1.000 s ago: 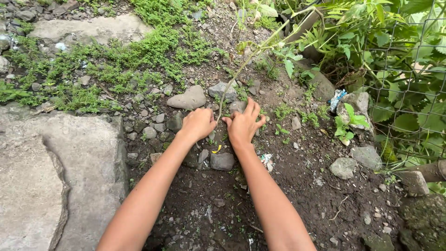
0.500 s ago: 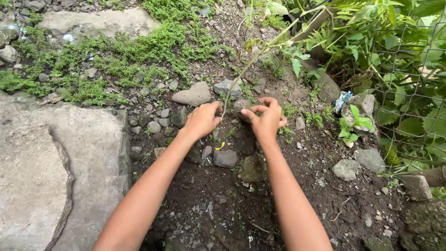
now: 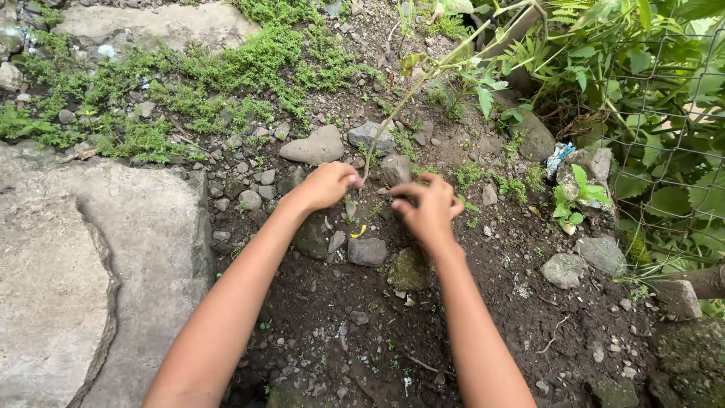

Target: Weeding a garden patch by hand.

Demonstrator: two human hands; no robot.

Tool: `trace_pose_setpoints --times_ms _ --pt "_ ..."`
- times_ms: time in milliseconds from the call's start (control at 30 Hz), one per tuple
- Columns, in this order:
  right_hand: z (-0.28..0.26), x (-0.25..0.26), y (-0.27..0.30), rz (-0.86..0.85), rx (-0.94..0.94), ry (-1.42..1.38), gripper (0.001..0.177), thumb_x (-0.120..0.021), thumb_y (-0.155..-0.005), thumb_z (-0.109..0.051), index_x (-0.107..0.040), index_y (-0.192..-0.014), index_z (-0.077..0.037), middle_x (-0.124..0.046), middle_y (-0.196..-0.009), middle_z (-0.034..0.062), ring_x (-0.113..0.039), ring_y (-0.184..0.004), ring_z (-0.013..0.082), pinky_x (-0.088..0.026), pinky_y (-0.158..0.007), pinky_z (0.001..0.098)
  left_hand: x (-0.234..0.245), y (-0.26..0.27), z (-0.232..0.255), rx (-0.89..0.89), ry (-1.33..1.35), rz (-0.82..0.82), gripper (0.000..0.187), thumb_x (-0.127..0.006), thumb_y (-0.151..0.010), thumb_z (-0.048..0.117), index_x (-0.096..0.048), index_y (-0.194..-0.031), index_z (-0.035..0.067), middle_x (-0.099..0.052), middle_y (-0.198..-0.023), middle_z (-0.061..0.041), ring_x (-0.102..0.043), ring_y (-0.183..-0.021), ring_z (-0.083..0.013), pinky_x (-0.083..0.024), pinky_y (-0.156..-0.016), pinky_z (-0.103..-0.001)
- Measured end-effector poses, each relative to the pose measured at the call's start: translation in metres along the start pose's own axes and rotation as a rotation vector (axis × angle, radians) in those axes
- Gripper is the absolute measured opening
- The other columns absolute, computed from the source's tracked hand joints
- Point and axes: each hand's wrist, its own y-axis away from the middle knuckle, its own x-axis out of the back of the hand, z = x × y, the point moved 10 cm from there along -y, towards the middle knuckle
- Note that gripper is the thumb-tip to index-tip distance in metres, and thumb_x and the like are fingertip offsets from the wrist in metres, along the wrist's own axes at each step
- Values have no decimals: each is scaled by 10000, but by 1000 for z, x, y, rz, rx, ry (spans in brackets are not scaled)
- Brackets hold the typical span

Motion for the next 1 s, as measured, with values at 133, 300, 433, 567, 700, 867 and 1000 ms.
trace_pose_setpoints --times_ms 133,300,433,567,700,867,1000 --pt "-43 -19 24 46 276 291 406 -914 -625 -367 -841 -1023 -336 -422 -1547 145 -300 -1432 360 -112 -1087 730 7 4 -6 -15 -122 96 279 -552 -1022 258 -777 -1076 102 -766 -1084 -124 -711 -1016 -260 -536 -927 -418" --pt "-31 -33 17 254 345 337 185 -883 -685 -336 -821 -819 -225 -405 -1554 123 -293 -1461 355 -132 -1093 703 5 8 2 54 -165 91 330 -680 -929 352 -742 -1073 62 -752 -1065 -164 -710 -1035 -319 -537 -928 -442" --pt "-20 -40 7 324 462 292 153 -875 -710 -328 -810 -774 -206 -417 -1548 122 -292 -1464 365 -121 -1100 707 6 12 -2 88 -146 63 321 -673 -923 343 -737 -1073 67 -769 -1037 -157 -736 -1001 -310 -551 -909 -431" --pt "8 -15 -12 360 212 -68 105 -842 -832 -321 -810 -852 -223 -473 -1534 60 -330 -1475 297 -145 -1157 650 5 21 16 63 -108 51 412 -705 -898 431 -709 -1123 86 -757 -1054 -139 -719 -989 -264 -552 -890 -421" --pt "14 -19 -21 202 139 -361 143 -871 -741 -335 -832 -835 -234 -531 -1503 69 -468 -1382 283 -327 -1109 561 -22 24 32 5 114 -131 599 -741 -863 476 -568 -1322 132 -696 -919 -143 -647 -845 -215 -545 -777 -431" --pt "-3 -31 -45 50 370 -503 196 -788 -878 -335 -819 -1071 -337 -616 -1385 177 -545 -1308 336 -381 -1172 573 -19 -4 -3 -190 293 -89 373 -584 -1042 385 -687 -1061 27 -710 -956 -6 -639 -899 -132 -534 -847 -362" --pt "-23 -7 -51 224 75 43 268 -841 -789 -308 -804 -1055 -320 -361 -1580 160 -256 -1499 338 -38 -1132 760 43 -20 -25 79 -199 189 209 -481 -1006 150 -679 -969 95 -703 -794 -76 -695 -758 -231 -575 -742 -415"
